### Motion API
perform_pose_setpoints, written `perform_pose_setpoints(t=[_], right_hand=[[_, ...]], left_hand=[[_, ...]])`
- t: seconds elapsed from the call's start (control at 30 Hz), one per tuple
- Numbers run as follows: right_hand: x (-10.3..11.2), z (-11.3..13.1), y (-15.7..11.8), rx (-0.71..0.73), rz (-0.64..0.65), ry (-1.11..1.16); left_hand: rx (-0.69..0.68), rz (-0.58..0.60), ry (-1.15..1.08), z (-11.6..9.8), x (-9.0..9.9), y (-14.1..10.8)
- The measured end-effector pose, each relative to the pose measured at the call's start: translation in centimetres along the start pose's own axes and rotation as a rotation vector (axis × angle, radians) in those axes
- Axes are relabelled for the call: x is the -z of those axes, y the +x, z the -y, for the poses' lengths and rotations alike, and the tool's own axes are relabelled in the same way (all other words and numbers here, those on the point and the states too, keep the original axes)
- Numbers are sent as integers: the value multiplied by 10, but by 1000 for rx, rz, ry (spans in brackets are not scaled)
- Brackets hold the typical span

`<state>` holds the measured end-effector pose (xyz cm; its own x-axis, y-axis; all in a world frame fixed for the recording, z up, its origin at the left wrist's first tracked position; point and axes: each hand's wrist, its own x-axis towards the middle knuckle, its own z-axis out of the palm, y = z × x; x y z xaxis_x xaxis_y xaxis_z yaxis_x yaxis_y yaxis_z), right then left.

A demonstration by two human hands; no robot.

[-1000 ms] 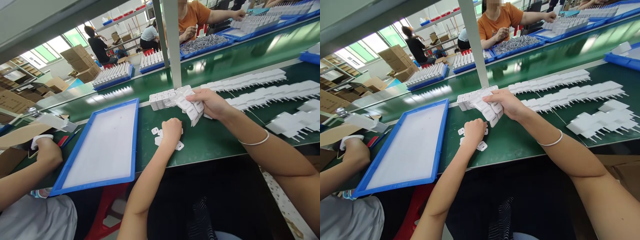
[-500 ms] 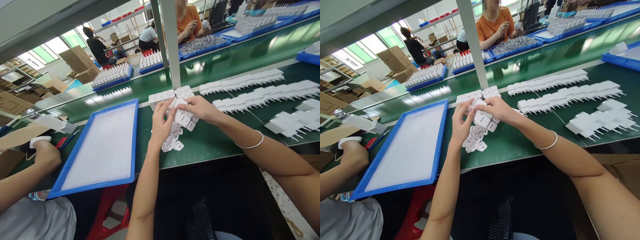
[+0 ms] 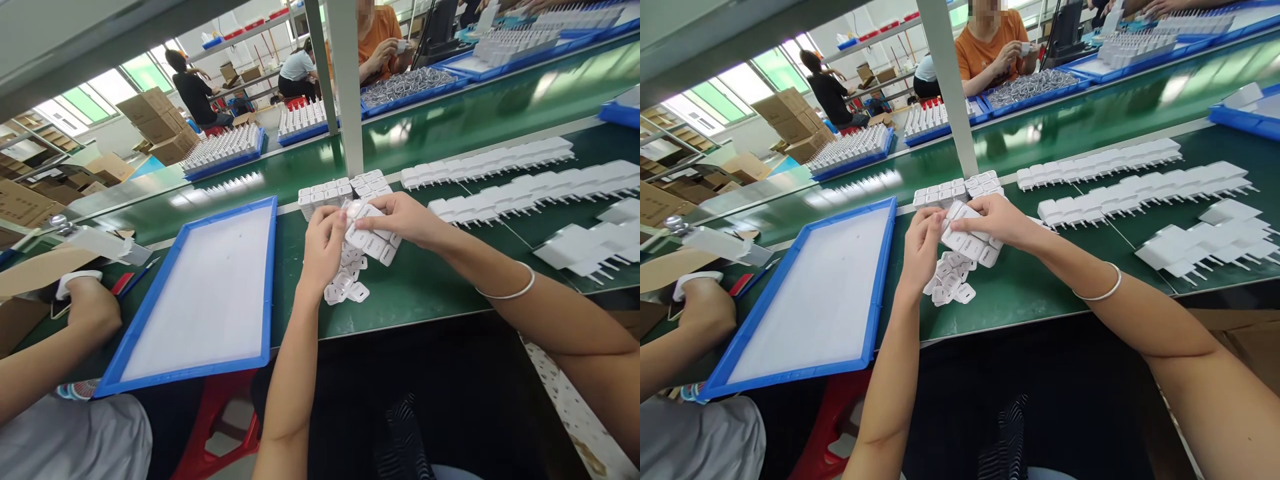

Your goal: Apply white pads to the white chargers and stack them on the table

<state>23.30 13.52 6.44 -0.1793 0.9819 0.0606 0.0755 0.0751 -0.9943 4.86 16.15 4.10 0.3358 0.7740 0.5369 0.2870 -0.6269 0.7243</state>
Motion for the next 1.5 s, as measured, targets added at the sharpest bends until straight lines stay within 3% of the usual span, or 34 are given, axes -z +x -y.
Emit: perform_pose_setpoints(t=[0.1,0.33,0.83,1.1,1.3,1.5], right_hand=[[-1,1,1,33,-32,-103],[-5,-6,3,64,10,-192],[4,2,-2,-19,164,42],[0,5,-4,-31,162,75],[-4,4,-4,-10,107,87],[1,-5,-1,-62,178,172]], left_hand=[[126,122,-82,-7,3,-1],[426,248,-376,-9,9,0],[584,290,-697,-15,9,0],[542,127,-638,-13,2,-1],[457,125,-537,-11,2,-2],[317,72,-416,-6,5,2]])
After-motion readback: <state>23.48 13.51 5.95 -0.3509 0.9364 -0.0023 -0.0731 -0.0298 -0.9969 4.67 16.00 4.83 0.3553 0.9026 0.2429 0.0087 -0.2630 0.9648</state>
